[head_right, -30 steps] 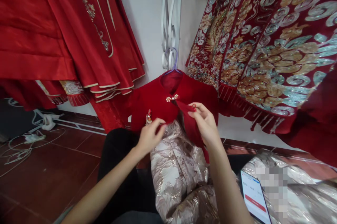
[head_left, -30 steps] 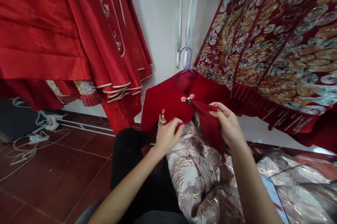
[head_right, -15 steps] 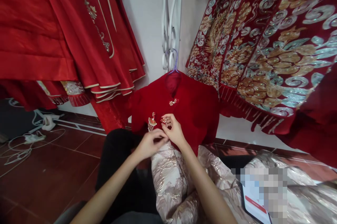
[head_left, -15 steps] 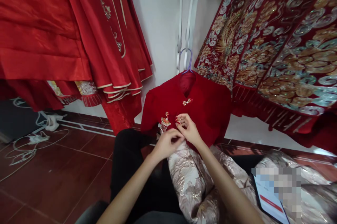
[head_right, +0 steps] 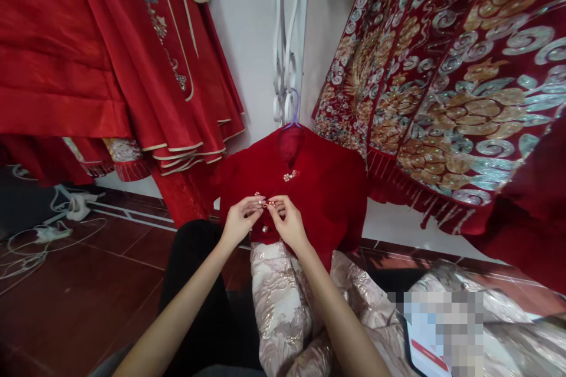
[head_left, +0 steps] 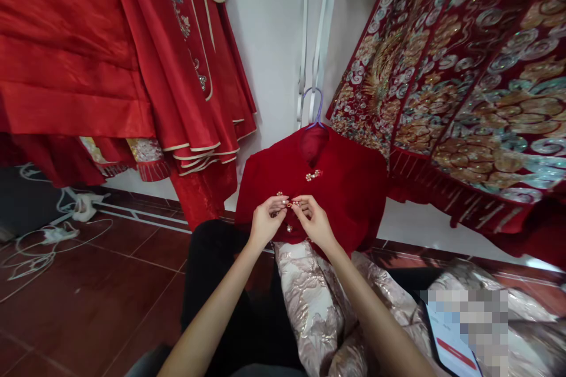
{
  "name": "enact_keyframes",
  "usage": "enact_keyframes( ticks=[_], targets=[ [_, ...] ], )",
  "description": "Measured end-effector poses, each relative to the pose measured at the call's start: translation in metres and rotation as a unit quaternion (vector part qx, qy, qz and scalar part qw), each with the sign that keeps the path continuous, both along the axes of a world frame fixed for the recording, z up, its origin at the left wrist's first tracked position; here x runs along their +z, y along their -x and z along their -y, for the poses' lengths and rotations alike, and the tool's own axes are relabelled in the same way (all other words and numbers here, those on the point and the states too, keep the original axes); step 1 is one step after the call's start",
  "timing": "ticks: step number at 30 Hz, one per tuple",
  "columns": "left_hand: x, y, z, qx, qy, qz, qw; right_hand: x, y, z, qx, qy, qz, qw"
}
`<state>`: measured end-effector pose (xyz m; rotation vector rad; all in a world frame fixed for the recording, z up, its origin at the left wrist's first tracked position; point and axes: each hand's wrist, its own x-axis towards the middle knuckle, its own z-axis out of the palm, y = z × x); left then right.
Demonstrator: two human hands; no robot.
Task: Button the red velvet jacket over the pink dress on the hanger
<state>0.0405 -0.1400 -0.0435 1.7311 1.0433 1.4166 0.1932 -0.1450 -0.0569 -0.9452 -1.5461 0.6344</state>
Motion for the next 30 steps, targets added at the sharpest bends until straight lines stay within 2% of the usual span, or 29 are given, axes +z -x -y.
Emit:
enact_keyframes(
  ticks=[4,9,12,17,23,27,30],
  targets=[
    [0.004,-0.001,-0.001,-0.027,0.031,0.044,0.998,0.007,0.008,-0.003,-0.019,-0.032,0.015,0.999],
    [0.007,-0.007,-0.005,0.002,0.035,0.076,0.996,0.009,0.015,-0.003,-0.041,-0.055,0.005,0.998],
    [0.004,-0.009,-0.006,0.008,0.032,0.071,0.997,0.007,0.016,-0.003,-0.053,-0.050,-0.009,0.997],
    [-0.002,-0.005,-0.011,0.015,0.012,0.044,0.999,0.010,0.016,-0.005,-0.072,-0.066,0.027,0.995],
    [0.007,0.002,-0.017,-0.017,0.056,0.050,0.997,0.019,0.020,-0.007,-0.095,-0.100,0.058,0.989],
    [0.006,0.003,-0.019,-0.031,0.070,0.062,0.995,0.017,0.018,-0.006,-0.083,-0.086,0.045,0.992],
    [0.003,0.006,-0.023,-0.017,0.047,0.021,0.999,0.018,0.016,-0.005,-0.070,-0.078,0.045,0.993]
  ],
)
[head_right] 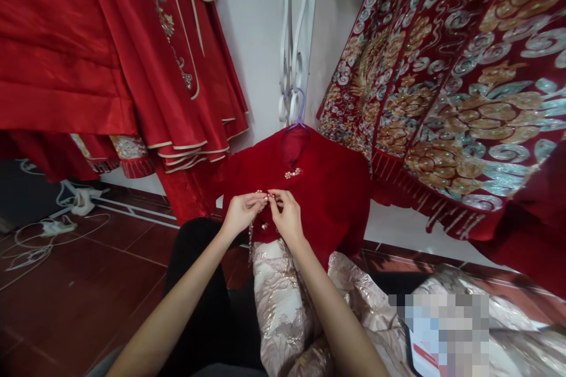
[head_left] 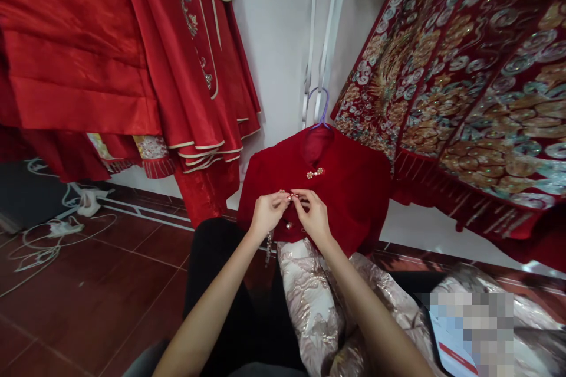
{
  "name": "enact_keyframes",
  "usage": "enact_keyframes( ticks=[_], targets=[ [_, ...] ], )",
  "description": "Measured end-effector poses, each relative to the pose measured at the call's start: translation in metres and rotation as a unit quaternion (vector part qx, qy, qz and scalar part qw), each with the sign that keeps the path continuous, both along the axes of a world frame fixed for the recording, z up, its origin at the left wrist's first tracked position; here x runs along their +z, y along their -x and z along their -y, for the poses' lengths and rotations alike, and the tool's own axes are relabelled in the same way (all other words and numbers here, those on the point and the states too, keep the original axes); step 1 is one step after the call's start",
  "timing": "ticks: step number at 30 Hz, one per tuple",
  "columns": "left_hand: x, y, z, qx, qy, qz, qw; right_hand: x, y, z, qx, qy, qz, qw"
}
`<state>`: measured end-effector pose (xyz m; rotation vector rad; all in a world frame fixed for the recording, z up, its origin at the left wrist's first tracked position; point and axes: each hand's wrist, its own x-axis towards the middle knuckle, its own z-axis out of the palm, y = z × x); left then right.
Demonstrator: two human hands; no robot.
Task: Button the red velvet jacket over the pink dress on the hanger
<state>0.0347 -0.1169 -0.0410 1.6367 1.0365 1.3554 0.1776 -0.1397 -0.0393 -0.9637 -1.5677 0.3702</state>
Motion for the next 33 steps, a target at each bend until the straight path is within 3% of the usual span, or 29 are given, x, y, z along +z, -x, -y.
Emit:
enact_keyframes(
  ticks=[4,8,12,14,16,22,28,33],
  targets=[
    [0.005,0.006,-0.007,0.008,-0.008,-0.062,0.998,0.006,-0.001,-0.002,0.004,-0.012,0.009,1.000],
    [0.006,0.003,0.006,0.021,-0.021,-0.058,0.998,0.009,-0.012,0.000,0.049,0.045,-0.002,0.998],
    [-0.018,-0.016,0.047,0.115,-0.098,-0.010,0.988,0.013,-0.043,0.013,0.114,0.152,0.021,0.982],
    [-0.031,-0.025,0.066,0.178,-0.121,-0.025,0.976,0.018,-0.060,0.022,0.130,0.204,0.073,0.967],
    [-0.040,-0.030,0.078,0.200,-0.116,-0.057,0.971,0.022,-0.071,0.030,0.144,0.241,0.134,0.950],
    [-0.039,-0.023,0.080,0.151,-0.067,-0.113,0.980,0.015,-0.063,0.033,0.107,0.221,0.239,0.939],
    [-0.043,-0.017,0.076,0.055,0.024,-0.010,0.998,0.015,-0.057,0.027,0.151,0.237,0.206,0.937],
    [-0.043,-0.017,0.074,0.047,0.067,0.055,0.995,0.024,-0.055,0.032,0.162,0.220,0.162,0.948]
  ],
)
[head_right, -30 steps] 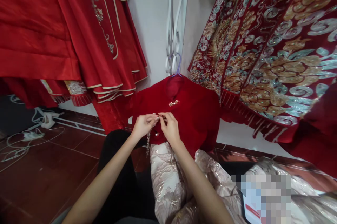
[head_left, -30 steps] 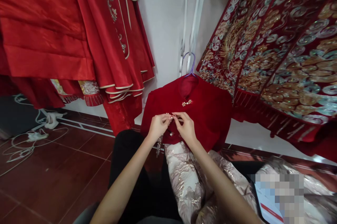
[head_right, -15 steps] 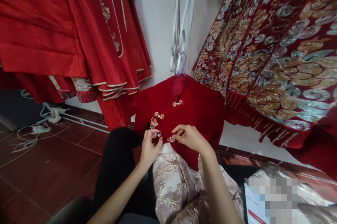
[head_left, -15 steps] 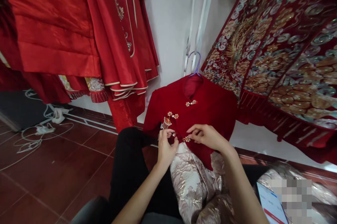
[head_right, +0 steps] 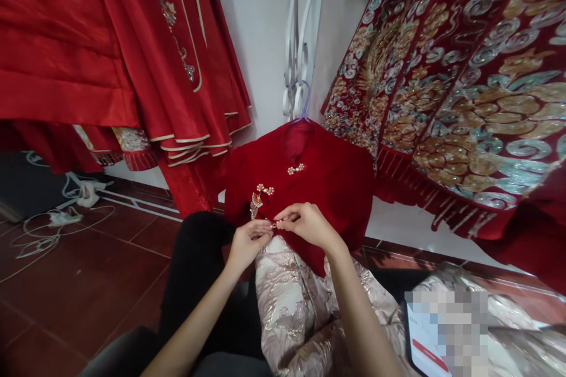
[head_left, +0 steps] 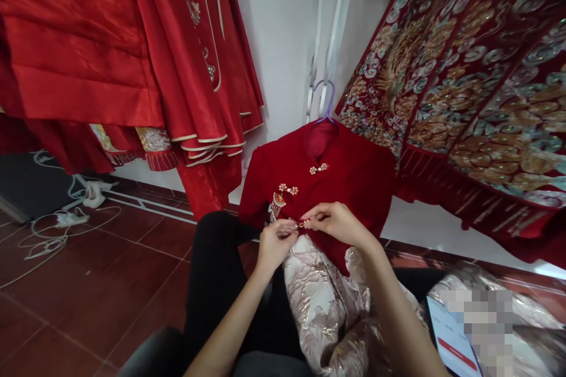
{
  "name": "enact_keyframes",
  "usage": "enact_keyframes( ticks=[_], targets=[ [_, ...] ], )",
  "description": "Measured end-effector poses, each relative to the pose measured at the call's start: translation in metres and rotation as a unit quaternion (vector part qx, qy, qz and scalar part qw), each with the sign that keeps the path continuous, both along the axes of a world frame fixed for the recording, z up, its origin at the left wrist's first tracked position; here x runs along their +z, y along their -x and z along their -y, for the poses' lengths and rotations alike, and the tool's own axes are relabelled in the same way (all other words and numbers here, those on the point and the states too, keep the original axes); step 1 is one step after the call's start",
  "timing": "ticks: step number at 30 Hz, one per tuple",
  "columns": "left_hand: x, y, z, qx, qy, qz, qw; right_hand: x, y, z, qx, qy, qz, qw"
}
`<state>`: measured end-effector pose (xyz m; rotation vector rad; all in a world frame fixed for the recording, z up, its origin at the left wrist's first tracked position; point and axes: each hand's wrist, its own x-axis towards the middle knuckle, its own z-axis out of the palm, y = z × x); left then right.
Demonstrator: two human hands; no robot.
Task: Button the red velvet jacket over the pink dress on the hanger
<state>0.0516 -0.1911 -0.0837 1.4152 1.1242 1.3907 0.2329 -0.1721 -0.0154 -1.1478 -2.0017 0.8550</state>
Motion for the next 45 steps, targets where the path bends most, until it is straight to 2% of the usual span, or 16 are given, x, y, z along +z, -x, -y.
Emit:
enact_keyframes(
  ticks=[5,13,19,24,31,35,42,45],
  targets=[
    [0.001,-0.003,-0.002,0.008,0.031,0.055,0.998,-0.008,0.012,-0.003,0.019,-0.021,0.014,0.999],
    [0.000,-0.003,-0.002,0.025,0.032,0.058,0.997,-0.018,0.014,-0.008,0.011,-0.070,0.023,0.997],
    [-0.003,0.001,-0.004,0.033,0.022,0.033,0.999,-0.018,0.019,-0.007,0.008,-0.084,0.017,0.996],
    [-0.009,0.009,-0.009,0.000,-0.019,-0.021,1.000,-0.016,0.026,-0.002,-0.023,-0.101,0.032,0.994],
    [-0.004,0.014,-0.009,-0.014,-0.035,-0.061,0.997,-0.018,0.033,-0.001,-0.042,-0.108,0.037,0.993],
    [0.000,0.013,-0.007,-0.011,-0.028,-0.045,0.999,-0.008,0.019,0.001,-0.023,-0.078,0.018,0.997],
    [0.017,0.025,-0.006,0.149,-0.071,-0.010,0.986,0.032,-0.024,0.018,-0.103,-0.073,-0.077,0.989],
    [0.017,0.024,-0.005,0.148,-0.092,-0.036,0.984,0.035,-0.024,0.021,-0.119,-0.078,-0.088,0.986]
  ],
)
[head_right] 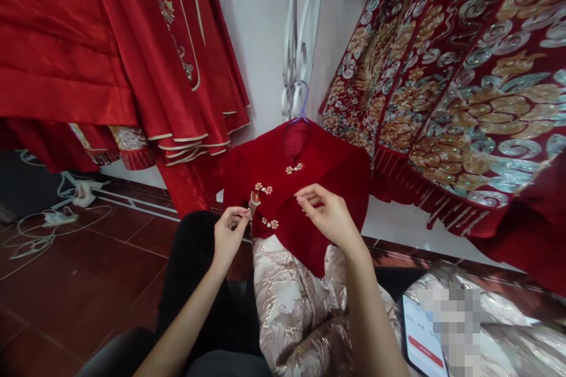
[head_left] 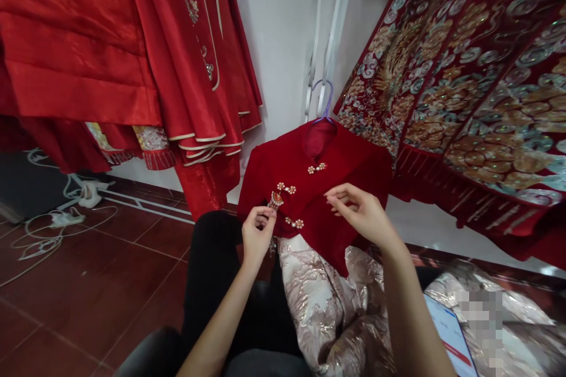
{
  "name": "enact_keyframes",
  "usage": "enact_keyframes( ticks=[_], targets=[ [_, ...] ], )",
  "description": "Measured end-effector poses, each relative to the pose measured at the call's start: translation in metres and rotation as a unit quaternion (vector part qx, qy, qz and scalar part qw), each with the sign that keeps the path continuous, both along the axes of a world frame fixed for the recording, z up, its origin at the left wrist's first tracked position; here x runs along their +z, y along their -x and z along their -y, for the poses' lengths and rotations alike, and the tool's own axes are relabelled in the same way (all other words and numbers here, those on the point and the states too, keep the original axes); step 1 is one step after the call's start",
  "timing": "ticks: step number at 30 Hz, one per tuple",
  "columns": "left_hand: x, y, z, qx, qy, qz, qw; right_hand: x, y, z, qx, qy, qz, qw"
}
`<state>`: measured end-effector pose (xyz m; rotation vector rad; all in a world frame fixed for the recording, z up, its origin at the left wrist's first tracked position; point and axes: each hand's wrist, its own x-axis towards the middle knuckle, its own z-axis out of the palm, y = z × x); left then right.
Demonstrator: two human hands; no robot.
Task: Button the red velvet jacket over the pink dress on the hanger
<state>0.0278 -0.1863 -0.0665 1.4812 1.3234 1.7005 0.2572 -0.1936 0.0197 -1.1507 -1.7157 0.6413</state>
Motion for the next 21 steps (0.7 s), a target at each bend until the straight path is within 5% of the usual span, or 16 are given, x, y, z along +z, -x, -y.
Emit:
enact_keyframes(
  ticks=[5,9,21],
  targets=[
    [-0.006,-0.011,0.005,-0.080,-0.003,-0.137,0.987,-0.022,0.022,-0.006,0.080,0.082,0.107,0.988],
    [-0.007,-0.014,0.009,-0.076,-0.013,-0.206,0.976,-0.039,0.033,-0.012,0.066,0.078,0.182,0.978],
    [-0.012,-0.013,0.002,-0.120,0.015,-0.129,0.984,-0.042,0.041,-0.017,0.061,0.101,0.155,0.981]
  ],
)
